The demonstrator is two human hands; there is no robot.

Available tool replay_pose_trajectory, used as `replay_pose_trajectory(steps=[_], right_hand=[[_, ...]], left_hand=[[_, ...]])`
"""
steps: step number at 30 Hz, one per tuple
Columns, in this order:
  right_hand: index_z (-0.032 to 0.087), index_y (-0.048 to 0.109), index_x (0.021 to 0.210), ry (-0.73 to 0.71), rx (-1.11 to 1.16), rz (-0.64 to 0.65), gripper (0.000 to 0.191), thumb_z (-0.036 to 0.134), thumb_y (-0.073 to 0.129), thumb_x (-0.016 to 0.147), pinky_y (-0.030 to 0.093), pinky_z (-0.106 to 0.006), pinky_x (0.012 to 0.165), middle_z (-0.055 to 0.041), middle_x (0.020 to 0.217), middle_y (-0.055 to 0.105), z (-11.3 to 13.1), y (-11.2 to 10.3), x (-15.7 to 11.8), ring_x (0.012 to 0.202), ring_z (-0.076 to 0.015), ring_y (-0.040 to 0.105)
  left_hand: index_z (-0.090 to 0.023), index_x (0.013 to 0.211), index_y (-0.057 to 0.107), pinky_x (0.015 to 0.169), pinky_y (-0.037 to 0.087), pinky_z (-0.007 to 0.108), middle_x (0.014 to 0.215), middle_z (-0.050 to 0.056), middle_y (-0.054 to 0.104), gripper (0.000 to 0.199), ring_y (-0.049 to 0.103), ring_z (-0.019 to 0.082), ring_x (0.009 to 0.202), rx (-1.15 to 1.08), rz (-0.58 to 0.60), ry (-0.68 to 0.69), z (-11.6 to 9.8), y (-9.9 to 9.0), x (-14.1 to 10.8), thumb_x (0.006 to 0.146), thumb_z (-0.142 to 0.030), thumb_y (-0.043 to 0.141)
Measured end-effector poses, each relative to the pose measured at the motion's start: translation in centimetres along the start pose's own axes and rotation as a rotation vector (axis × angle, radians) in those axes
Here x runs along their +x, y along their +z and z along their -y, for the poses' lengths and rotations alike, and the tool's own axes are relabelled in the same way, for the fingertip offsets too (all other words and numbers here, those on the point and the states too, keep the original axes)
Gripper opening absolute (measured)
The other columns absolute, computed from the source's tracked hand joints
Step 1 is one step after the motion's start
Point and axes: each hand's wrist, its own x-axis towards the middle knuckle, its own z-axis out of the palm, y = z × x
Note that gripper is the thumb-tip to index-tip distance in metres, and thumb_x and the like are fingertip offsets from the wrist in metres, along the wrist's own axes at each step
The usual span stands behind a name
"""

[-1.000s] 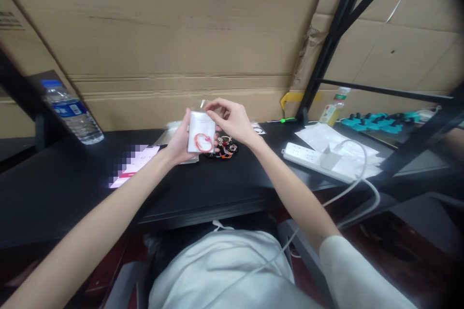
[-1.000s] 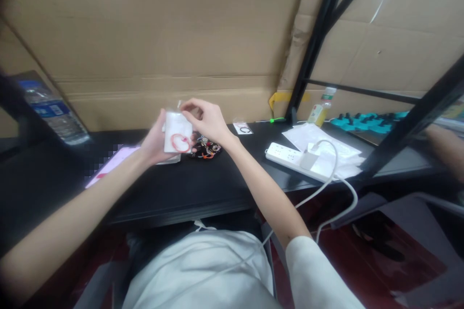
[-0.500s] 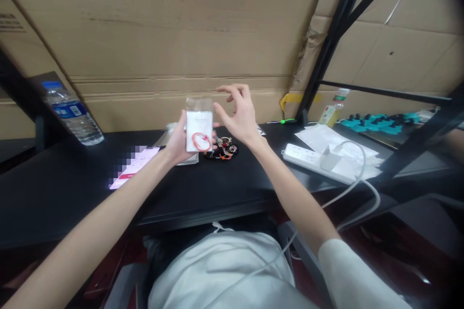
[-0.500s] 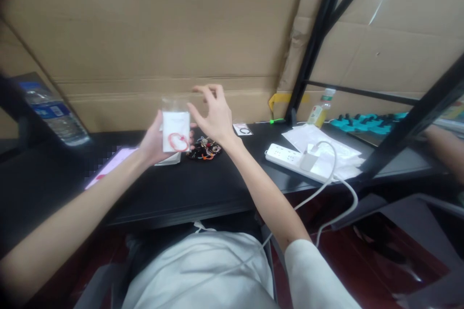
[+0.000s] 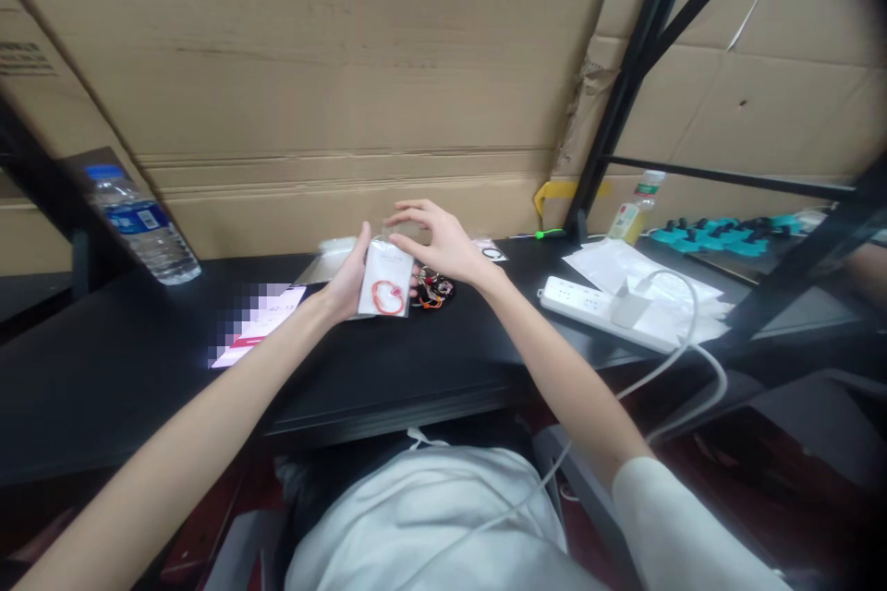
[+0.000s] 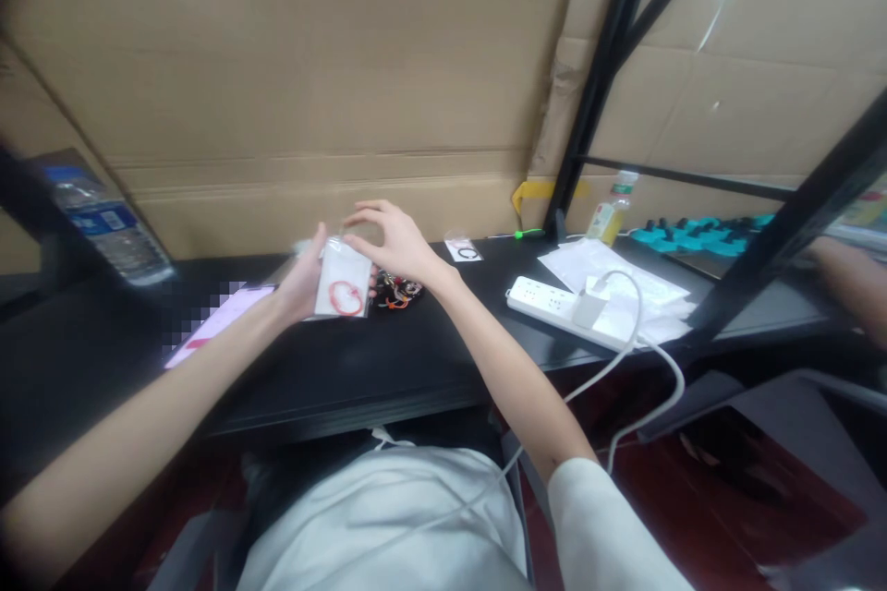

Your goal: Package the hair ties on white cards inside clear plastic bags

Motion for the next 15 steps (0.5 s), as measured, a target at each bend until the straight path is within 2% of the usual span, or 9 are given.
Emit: replay_pose_trajectory(steps=[3,5,8,10,12,15], right_hand=[[0.026,0.064,0.138,0.067,0.146,-0.037,0.046,0.040,0.076,0.095,0.055,-0.042,0.110,-0.0096,0.138,0.071,-0.3,0.1,0.0,0.128,-0.0244,0.068],[0.026,0.060,0.142,0.123,0.211,-0.040,0.056,0.038,0.080,0.091,0.059,-0.040,0.105,-0.0086,0.126,0.076,-0.7,0.0,0.0,0.116,-0.0232,0.073],[0.023,0.061,0.139,0.175,0.201,-0.030,0.060,0.030,0.084,0.084,0.061,-0.039,0.099,-0.0073,0.116,0.077,-1.5,-0.2,0.1,0.099,-0.0215,0.076],[0.020,0.063,0.138,0.196,0.162,-0.040,0.060,0.028,0.085,0.083,0.062,-0.039,0.097,-0.0098,0.120,0.075,-1.9,-0.3,0.1,0.095,-0.0212,0.076],[0.017,0.063,0.140,0.225,0.131,-0.045,0.062,0.031,0.085,0.083,0.062,-0.039,0.095,-0.0134,0.128,0.073,-2.3,-0.3,0.1,0.095,-0.0218,0.077],[0.017,0.065,0.136,0.274,0.128,-0.008,0.054,0.038,0.081,0.089,0.062,-0.040,0.095,-0.0138,0.125,0.075,-2.6,-0.6,-0.1,0.098,-0.0228,0.077]], left_hand=[[-0.019,0.094,0.076,0.064,0.064,0.040,0.083,0.017,0.079,0.092,0.076,0.030,0.072,-0.018,-0.006,-0.012,0.1,-0.3,0.2,0.088,-0.097,0.029],[-0.019,0.093,0.077,0.064,0.064,0.039,0.082,0.016,0.079,0.094,0.077,0.029,0.070,-0.041,-0.001,-0.019,0.0,-0.3,0.3,0.088,-0.098,0.026],[-0.019,0.095,0.078,0.065,0.065,0.038,0.082,0.016,0.080,0.090,0.078,0.029,0.072,-0.048,0.020,-0.039,0.0,-0.3,0.2,0.090,-0.095,0.030],[-0.017,0.099,0.078,0.067,0.065,0.038,0.086,0.017,0.081,0.077,0.079,0.029,0.075,-0.030,0.033,-0.052,-0.1,-0.2,0.1,0.095,-0.085,0.043],[-0.014,0.104,0.078,0.072,0.066,0.038,0.095,0.018,0.082,0.059,0.079,0.029,0.081,-0.023,0.029,-0.043,-0.2,0.0,-0.1,0.100,-0.068,0.057],[-0.012,0.115,0.076,0.082,0.066,0.040,0.110,0.019,0.081,0.041,0.080,0.029,0.093,-0.040,0.007,-0.004,-0.2,0.3,-0.2,0.103,-0.049,0.062]])
